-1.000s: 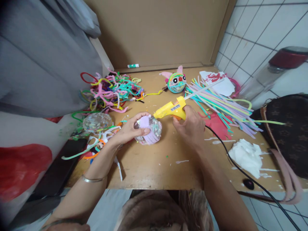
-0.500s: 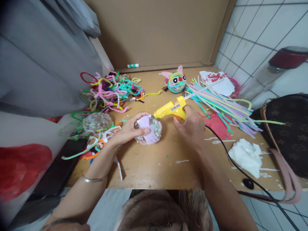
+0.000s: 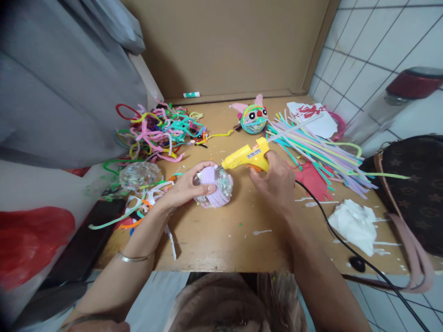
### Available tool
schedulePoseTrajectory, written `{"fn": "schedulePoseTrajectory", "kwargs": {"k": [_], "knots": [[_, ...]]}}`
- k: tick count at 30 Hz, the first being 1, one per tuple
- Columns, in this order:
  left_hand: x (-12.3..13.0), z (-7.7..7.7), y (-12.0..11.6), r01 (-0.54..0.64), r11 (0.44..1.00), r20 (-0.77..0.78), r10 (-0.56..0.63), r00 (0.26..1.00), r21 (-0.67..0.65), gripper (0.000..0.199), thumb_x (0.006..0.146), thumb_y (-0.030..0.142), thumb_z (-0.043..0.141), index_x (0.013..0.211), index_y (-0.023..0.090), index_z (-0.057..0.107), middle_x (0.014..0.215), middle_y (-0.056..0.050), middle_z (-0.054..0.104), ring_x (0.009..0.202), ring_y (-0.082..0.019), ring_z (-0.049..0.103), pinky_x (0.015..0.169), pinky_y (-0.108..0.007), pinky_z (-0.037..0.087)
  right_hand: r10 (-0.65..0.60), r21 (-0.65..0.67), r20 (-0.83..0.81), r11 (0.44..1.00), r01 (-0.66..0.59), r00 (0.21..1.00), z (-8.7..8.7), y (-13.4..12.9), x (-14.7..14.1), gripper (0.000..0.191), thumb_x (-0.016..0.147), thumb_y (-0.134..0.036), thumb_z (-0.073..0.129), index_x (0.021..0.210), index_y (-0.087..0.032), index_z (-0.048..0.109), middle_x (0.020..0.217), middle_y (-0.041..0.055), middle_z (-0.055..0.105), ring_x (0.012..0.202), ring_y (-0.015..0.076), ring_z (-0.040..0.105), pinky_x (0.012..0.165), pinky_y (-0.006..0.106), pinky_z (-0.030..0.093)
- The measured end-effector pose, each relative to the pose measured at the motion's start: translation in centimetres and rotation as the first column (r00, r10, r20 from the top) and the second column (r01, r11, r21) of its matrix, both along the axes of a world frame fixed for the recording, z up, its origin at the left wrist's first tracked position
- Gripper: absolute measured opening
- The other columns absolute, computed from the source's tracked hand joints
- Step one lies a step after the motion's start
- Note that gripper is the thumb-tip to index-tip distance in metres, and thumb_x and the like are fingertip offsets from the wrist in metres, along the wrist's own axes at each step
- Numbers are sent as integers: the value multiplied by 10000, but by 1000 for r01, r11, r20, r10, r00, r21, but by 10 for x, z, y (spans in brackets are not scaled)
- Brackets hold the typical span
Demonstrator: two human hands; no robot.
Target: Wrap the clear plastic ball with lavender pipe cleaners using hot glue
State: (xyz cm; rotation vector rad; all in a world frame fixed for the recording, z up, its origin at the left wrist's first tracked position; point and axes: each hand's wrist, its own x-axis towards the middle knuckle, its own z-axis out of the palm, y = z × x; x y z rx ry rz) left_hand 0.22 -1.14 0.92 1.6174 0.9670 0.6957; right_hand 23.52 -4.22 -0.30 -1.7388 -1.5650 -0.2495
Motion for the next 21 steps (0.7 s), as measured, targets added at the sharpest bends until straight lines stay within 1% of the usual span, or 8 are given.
{"fn": "schedulePoseTrajectory", "kwargs": {"k": [6,11,15,21], "knots": [[0,0,0,-4,1000,-3,4,1000,-4,679,625,404,765,1213,149,543,922,-28,596,762,-128,502,677,-229,453,22,-24,-23,999,-22,999,1,0,0,220,678,-402,538,800,-221,516,670,30,579,604,203,526,556,304,347],[0,-2,1,-2,1000,3,2,1000,-1,664,624,407,766,1202,159,551,929,-30,603,767,-130,511,682,-231,454,26,-6,-41,1000,-27,999,1,0,-1,205,676,-398,535,780,-224,508,648,16,563,577,188,501,557,301,343],[0,-2,1,-7,1000,8,7,1000,-9,677,623,405,769,1211,155,544,929,-31,603,773,-132,515,686,-232,458,30,-28,-41,999,-31,999,0,1,0,209,672,-388,547,791,-218,526,670,24,578,592,189,501,560,301,335],[-1,-1,0,-3,1000,-9,3,1000,15,649,631,404,762,1197,162,557,924,-22,594,783,-130,511,696,-226,448,18,-3,-47,1000,-19,999,-1,1,1,205,671,-388,558,782,-221,517,650,12,552,586,177,472,569,299,331]]}}
